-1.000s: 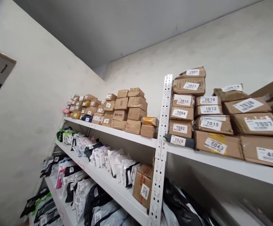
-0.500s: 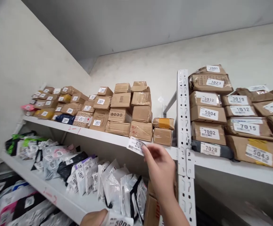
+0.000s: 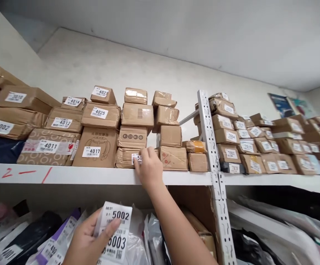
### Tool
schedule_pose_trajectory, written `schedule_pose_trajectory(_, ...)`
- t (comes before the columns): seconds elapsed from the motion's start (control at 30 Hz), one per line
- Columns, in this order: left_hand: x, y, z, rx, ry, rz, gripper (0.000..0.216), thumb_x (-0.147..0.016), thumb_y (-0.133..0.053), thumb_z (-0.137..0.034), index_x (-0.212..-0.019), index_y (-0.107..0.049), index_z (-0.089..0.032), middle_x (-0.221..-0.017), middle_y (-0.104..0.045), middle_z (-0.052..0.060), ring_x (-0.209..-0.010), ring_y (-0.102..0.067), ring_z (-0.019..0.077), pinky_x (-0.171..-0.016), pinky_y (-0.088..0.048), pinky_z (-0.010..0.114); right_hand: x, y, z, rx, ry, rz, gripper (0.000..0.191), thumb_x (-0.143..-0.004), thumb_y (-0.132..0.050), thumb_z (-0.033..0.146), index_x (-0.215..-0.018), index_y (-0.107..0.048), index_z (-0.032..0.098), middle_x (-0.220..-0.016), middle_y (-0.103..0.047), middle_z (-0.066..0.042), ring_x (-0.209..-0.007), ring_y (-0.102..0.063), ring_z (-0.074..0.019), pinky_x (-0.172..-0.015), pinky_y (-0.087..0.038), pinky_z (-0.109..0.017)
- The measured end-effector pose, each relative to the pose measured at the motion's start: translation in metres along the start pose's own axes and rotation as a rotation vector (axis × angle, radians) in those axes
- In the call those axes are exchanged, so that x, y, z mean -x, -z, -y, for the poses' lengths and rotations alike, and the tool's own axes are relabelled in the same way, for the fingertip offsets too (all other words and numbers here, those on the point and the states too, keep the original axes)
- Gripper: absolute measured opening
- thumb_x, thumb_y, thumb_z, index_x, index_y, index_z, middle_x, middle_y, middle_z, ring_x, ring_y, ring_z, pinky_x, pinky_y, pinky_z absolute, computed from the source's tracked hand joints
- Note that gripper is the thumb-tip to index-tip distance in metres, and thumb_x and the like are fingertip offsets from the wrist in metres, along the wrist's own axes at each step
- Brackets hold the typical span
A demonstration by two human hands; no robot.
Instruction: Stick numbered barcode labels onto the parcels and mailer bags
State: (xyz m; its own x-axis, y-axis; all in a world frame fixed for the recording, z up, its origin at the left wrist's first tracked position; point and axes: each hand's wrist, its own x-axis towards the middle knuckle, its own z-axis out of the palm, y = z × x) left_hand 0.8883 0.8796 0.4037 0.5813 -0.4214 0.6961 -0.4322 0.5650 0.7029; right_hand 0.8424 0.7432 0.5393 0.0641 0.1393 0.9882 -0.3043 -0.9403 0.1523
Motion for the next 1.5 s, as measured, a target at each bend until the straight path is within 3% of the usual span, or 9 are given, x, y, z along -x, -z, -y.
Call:
schedule_pose_trajectory(0.17, -0.028, 0.012, -0.016, 0.1, -0.076, 0.021, 0.037, -0.071, -0.063, -0.053, -0.085, -0.068, -0.018, -0.065, -0.067, 0.0, -0.061, -0.057, 0.0143, -0.057, -0.048, 0.022, 0.001, 0.026, 0.014, -0.298, -0.05, 0.032, 0.015, -0.086, -0.054, 0.031, -0.085, -0.061, 0.018, -0.087, -0.064, -0.01, -0.085, -0.058, -0.0238, -0.076, -0.046, -0.038)
schedule_pose_trajectory(0.3, -0.058, 0.019, -0.029, 0.083, -0.223, 0.051, 0.035, -0.076, -0.059, -0.051, -0.089, -0.067, -0.019, -0.061, -0.062, -0.002, -0.058, -0.054, 0.0134, -0.068, -0.05, 0.026, 0.014, 0.053, 0.037, -0.775, -0.131, 0.359, 0.02, -0.083, -0.057, 0.034, -0.097, -0.064, 0.022, -0.086, -0.067, -0.004, -0.073, -0.062, -0.0163, -0.058, -0.047, -0.026)
schedule_pose_trajectory(0.47, -0.083, 0.009, -0.038, 0.215, -0.196, 0.114, 0.033, -0.076, -0.062, -0.046, -0.091, -0.063, -0.018, -0.064, -0.061, -0.003, -0.061, -0.055, 0.0129, -0.062, -0.046, 0.024, 0.016, 0.045, 0.043, -0.804, -0.29, 0.184, 0.016, -0.076, -0.063, 0.029, -0.088, -0.065, 0.018, -0.071, -0.064, -0.002, -0.064, -0.058, -0.015, -0.053, -0.045, -0.026)
schedule_pose_trajectory(0.63, -0.088, -0.002, -0.044, 0.194, -0.235, 0.052, 0.034, -0.076, -0.061, -0.048, -0.063, -0.05, -0.018, -0.055, -0.048, -0.007, -0.053, -0.043, 0.0076, -0.049, -0.035, 0.018, 0.006, 0.03, 0.037, -0.97, -0.424, 0.082, 0.023, -0.068, -0.068, 0.038, -0.077, -0.059, 0.018, -0.061, -0.056, 0.002, -0.053, -0.05, -0.0115, -0.043, -0.038, -0.022)
schedule_pose_trajectory(0.8, -0.097, -0.001, -0.045, 0.179, -0.234, 0.05, 0.028, -0.078, -0.058, -0.047, -0.079, -0.051, -0.02, -0.063, -0.053, -0.006, -0.055, -0.047, 0.0091, -0.054, -0.04, 0.021, 0.001, 0.018, 0.042, -0.841, -0.334, -0.014, 0.015, -0.074, -0.062, 0.033, -0.072, -0.057, 0.019, -0.07, -0.061, -0.002, -0.064, -0.057, -0.0143, -0.059, -0.048, -0.027)
schedule_pose_trajectory(1.0, -0.09, 0.017, -0.034, -0.064, -0.251, 0.085, 0.042, -0.069, -0.068, -0.043, -0.053, -0.036, -0.02, -0.05, -0.033, -0.009, -0.052, -0.03, 0.0081, -0.049, -0.024, 0.021, -0.039, -0.002, 0.024, -0.69, -0.31, -0.114, 0.011, -0.08, -0.054, 0.031, -0.078, -0.054, 0.02, -0.075, -0.062, -0.003, -0.068, -0.058, -0.0156, -0.064, -0.048, -0.029)
schedule_pose_trajectory(1.17, -0.081, 0.034, -0.039, -0.242, -0.344, 0.171, 0.036, -0.081, -0.052, -0.05, -0.061, -0.048, -0.02, -0.057, -0.041, -0.006, -0.059, -0.039, 0.0114, -0.055, -0.031, 0.022, -0.073, -0.015, 0.01, -0.518, -0.263, -0.013, 0.009, -0.073, -0.063, 0.019, -0.071, -0.055, 0.019, -0.063, -0.057, 0.001, -0.061, -0.056, -0.0158, -0.065, -0.046, -0.03)
schedule_pose_trajectory(1.33, -0.089, 0.042, -0.047, -0.189, -0.419, 0.222, 0.032, -0.084, -0.048, -0.047, -0.072, -0.06, -0.02, -0.073, -0.056, -0.002, -0.072, -0.05, 0.0153, -0.065, -0.037, 0.025, -0.074, -0.011, 0.02, -0.32, -0.222, -0.032, 0.023, -0.068, -0.067, 0.011, -0.088, -0.059, 0.021, -0.091, -0.055, -0.005, -0.078, -0.056, -0.0216, -0.076, -0.042, -0.039)
schedule_pose_trajectory(1.5, -0.094, 0.039, -0.048, -0.139, -0.395, 0.198, 0.033, -0.082, -0.05, -0.049, -0.071, -0.06, -0.02, -0.068, -0.055, -0.002, -0.068, -0.049, 0.0156, -0.062, -0.038, 0.026, -0.069, 0.001, 0.025, -0.357, -0.099, 0.079, 0.018, -0.063, -0.075, 0.015, -0.076, -0.063, 0.02, -0.088, -0.059, -0.005, -0.09, -0.055, -0.0237, -0.083, -0.043, -0.038)
